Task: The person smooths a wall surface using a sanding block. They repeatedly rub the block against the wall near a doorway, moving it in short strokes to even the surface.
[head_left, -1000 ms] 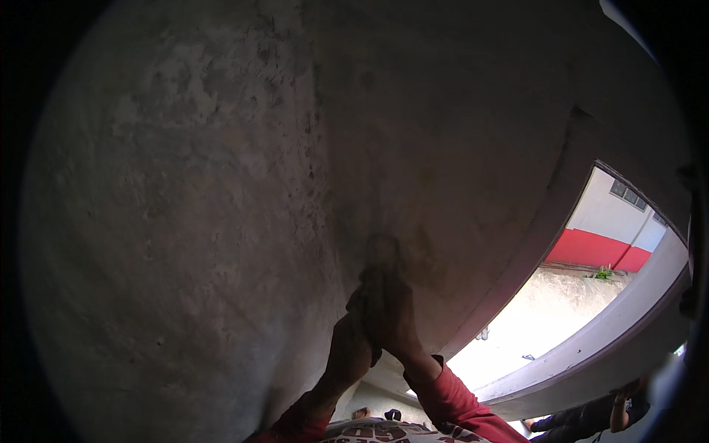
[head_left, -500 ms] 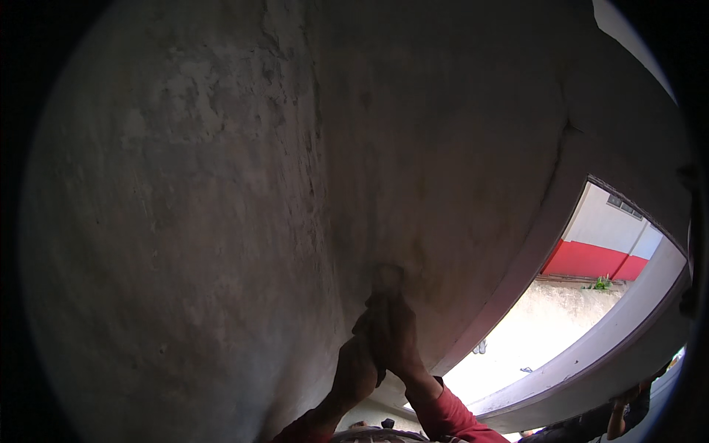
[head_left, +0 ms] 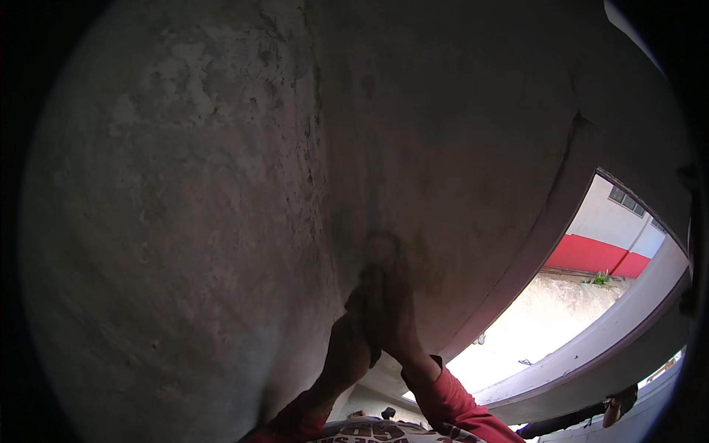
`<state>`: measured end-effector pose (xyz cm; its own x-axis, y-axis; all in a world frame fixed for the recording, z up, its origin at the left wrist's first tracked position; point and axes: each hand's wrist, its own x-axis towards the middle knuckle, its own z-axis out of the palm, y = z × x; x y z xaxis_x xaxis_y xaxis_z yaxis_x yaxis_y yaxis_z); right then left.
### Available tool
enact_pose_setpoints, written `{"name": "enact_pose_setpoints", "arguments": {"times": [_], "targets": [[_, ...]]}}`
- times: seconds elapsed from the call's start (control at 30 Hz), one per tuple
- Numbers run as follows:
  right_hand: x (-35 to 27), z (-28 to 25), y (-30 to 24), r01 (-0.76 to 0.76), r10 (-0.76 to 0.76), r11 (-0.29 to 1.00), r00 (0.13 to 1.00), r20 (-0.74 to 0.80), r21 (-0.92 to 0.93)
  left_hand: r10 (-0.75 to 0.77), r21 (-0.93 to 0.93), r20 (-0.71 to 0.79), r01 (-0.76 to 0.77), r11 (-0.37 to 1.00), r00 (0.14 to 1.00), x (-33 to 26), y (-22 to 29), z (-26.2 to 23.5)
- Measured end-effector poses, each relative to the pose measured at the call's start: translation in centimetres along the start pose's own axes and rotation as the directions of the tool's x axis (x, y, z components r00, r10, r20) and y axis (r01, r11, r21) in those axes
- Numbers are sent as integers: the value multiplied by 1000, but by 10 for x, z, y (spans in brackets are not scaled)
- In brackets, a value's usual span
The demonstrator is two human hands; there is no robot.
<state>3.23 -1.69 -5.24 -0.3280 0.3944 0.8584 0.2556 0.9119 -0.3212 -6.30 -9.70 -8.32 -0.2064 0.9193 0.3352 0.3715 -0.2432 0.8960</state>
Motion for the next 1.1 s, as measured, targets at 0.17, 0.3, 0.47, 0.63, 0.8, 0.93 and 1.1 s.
{"name": "enact_pose_setpoints", "arguments": {"times": [0.17, 0.3, 0.47, 0.63, 0.8, 0.93, 1.1], "targets": [[-6, -2, -2, -481, 448, 820, 876, 176, 311, -176, -126, 3, 175, 977, 984, -7, 5, 5], [-11, 1, 7, -122, 89, 968, 984, 153, 219, -101, -203, -83, 82, 976, 991, -7, 6, 6], [-11, 5, 11, -188, 174, 960, 981, 85, 208, -187, -75, -21, 184, 980, 982, -2, 5, 8], [-2, 4, 10, 21, -50, 975, 991, 125, 222, -135, -60, -25, 134, 989, 990, -5, 5, 3], [-2, 5, 8, -476, 413, 818, 877, 244, 325, -131, 19, -2, 131, 991, 991, -6, 10, 2], [-2, 8, 10, 215, -215, 977, 976, 26, 1, -64, -96, -72, 57, 994, 995, -2, 9, 0], [-3, 9, 6, -326, 284, 934, 925, 251, 145, -189, 21, -12, 189, 982, 982, -6, 5, -1]]}}
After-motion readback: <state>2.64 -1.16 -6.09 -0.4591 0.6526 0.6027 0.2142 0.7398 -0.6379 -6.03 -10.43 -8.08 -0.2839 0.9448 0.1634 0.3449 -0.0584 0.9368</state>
